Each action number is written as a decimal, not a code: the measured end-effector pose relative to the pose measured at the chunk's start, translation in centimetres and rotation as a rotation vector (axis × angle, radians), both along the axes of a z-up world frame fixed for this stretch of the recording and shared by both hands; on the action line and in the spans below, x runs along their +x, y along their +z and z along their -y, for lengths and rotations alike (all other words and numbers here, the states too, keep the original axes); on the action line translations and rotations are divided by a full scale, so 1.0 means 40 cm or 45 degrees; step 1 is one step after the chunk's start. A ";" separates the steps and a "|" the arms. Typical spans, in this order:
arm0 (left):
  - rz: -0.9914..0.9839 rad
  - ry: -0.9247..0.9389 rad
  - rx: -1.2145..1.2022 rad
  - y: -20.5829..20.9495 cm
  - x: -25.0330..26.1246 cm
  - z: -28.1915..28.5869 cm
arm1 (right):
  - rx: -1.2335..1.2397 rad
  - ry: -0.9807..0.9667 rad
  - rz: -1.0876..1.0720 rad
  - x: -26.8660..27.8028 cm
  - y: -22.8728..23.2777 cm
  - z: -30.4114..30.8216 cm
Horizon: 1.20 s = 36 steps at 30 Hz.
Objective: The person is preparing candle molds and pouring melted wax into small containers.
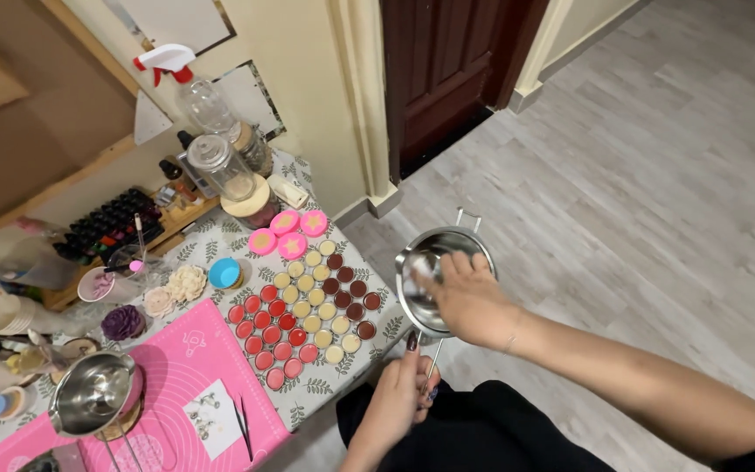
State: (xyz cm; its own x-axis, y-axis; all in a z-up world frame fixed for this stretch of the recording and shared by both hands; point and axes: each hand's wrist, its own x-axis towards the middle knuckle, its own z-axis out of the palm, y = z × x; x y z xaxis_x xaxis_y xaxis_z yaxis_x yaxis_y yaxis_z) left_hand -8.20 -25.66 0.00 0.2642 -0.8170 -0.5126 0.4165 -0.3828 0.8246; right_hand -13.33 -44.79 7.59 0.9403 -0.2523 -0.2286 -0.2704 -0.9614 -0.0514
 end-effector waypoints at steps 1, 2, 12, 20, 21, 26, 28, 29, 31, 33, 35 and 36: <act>0.000 -0.005 0.003 0.022 0.008 0.004 | 0.003 -0.005 0.000 -0.001 -0.013 -0.005; 0.089 -0.024 0.037 0.043 0.016 0.007 | -0.356 -0.061 -0.044 0.001 -0.026 -0.010; 0.247 -0.037 0.089 0.008 0.026 0.018 | 0.398 -0.025 -0.214 0.003 -0.135 0.083; 0.715 -0.079 0.054 0.040 0.073 0.039 | 0.034 -0.182 -0.416 0.041 0.001 0.020; 0.761 -0.076 0.057 0.048 0.075 0.043 | 0.319 -0.177 -0.420 0.048 0.013 0.022; 0.925 -0.137 0.056 0.040 0.089 0.045 | 1.023 -0.251 -0.082 0.018 -0.049 0.090; 0.898 -0.159 0.109 0.046 0.092 0.047 | 1.134 -0.270 0.000 0.003 -0.086 0.098; 0.893 -0.156 0.110 0.049 0.092 0.049 | 1.350 -0.372 0.093 -0.004 -0.104 0.097; 0.884 -0.157 0.113 0.054 0.093 0.053 | 1.567 -0.481 0.187 -0.013 -0.118 0.088; 0.917 -0.157 0.133 0.054 0.093 0.059 | 1.668 -0.657 0.378 -0.017 -0.115 0.070; 0.920 -0.155 0.135 0.054 0.090 0.063 | 1.713 -0.701 0.450 -0.023 -0.119 0.063; 0.923 -0.153 0.137 0.054 0.087 0.063 | 1.756 -0.746 0.523 -0.028 -0.122 0.056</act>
